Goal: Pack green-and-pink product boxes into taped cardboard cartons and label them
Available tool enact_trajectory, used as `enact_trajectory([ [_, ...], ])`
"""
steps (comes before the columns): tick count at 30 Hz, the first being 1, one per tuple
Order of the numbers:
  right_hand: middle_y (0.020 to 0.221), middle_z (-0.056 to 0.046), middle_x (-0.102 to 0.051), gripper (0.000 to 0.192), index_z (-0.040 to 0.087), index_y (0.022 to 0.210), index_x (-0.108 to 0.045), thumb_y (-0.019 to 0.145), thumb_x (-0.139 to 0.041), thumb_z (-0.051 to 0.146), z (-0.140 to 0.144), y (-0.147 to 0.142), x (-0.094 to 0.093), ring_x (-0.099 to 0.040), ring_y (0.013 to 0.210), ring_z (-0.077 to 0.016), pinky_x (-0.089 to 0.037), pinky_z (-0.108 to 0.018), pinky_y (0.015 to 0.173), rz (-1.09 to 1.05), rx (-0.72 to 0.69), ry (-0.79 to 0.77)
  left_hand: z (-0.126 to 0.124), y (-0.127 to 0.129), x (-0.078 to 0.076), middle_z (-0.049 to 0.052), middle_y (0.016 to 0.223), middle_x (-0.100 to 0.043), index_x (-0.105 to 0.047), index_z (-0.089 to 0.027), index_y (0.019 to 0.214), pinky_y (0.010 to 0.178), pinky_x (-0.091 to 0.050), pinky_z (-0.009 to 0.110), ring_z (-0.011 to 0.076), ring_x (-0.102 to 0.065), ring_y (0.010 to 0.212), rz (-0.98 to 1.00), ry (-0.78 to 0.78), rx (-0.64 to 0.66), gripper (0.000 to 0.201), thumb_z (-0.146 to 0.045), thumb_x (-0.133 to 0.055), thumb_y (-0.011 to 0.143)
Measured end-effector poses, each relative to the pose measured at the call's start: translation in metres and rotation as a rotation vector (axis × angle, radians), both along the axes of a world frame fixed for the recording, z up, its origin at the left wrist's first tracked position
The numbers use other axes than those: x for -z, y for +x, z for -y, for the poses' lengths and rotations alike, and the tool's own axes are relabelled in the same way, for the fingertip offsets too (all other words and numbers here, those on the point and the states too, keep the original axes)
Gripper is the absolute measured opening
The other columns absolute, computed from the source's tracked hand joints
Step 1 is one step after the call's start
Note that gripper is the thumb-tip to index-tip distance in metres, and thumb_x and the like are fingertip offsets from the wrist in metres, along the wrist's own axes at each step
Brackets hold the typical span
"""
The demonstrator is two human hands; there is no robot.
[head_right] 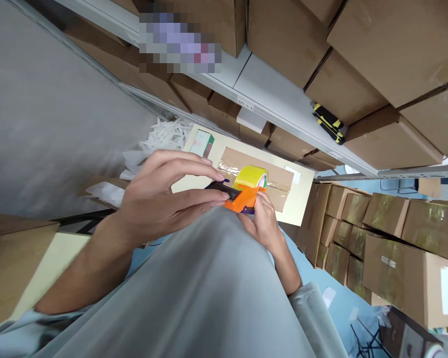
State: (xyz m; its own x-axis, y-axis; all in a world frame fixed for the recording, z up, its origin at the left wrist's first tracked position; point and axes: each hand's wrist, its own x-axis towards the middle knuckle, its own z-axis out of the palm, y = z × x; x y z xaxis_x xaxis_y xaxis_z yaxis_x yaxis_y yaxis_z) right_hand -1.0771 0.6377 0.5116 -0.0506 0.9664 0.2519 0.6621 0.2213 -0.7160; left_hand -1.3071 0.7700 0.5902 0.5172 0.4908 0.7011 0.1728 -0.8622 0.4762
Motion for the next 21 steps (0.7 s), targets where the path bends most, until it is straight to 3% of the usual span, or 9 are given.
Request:
enact_trajectory([
  [4,0.112,-0.009,-0.078,0.028,0.028,0.132,-0.065,0.108,-0.076,0.035,0.000,-0.002,-0.002,-0.077,0.104,-0.0302,-0.066,-0.047,0.096,-0.018,-0.032,0.041,-0.002,0.001,0.002,0.005,0.122,-0.082,-0.080,-0.030,0.114,0.107,-0.066,0.043,0.0228,-0.071,0.122,0.068,0.062,0.020,0.016,-0.023,-0.085,0.101],
  [9,0.113,-0.009,-0.077,0.029,0.028,0.132,-0.065,0.107,-0.076,0.036,0.005,-0.005,-0.004,-0.076,0.104,-0.0309,-0.065,-0.047,0.096,0.000,-0.015,0.013,0.003,-0.002,0.004,0.001,0.126,-0.081,-0.081,-0.034,0.117,0.109,-0.066,0.039,0.0214,-0.072,0.125,0.057,0.073,-0.026,0.018,-0.026,-0.084,0.102],
  [14,0.108,-0.008,-0.076,0.025,0.028,0.129,-0.063,0.109,-0.073,0.038,0.009,-0.008,-0.004,-0.075,0.099,-0.0297,-0.066,-0.046,0.091,0.038,-0.003,0.020,0.008,-0.005,0.004,0.003,0.122,-0.083,-0.082,-0.039,0.121,0.115,-0.065,0.049,0.0279,-0.076,0.128,-0.074,-0.182,-0.019,0.016,-0.046,-0.074,0.108],
  [21,0.115,-0.009,-0.077,0.031,0.028,0.133,-0.064,0.107,-0.076,0.038,0.011,-0.009,-0.010,-0.077,0.105,-0.0306,-0.066,-0.048,0.095,-0.003,-0.032,-0.013,0.008,-0.006,-0.003,0.004,0.115,-0.083,-0.080,-0.035,0.112,0.108,-0.067,0.049,0.0291,-0.079,0.115,-0.043,-0.348,0.033,0.023,-0.056,-0.072,0.106],
])
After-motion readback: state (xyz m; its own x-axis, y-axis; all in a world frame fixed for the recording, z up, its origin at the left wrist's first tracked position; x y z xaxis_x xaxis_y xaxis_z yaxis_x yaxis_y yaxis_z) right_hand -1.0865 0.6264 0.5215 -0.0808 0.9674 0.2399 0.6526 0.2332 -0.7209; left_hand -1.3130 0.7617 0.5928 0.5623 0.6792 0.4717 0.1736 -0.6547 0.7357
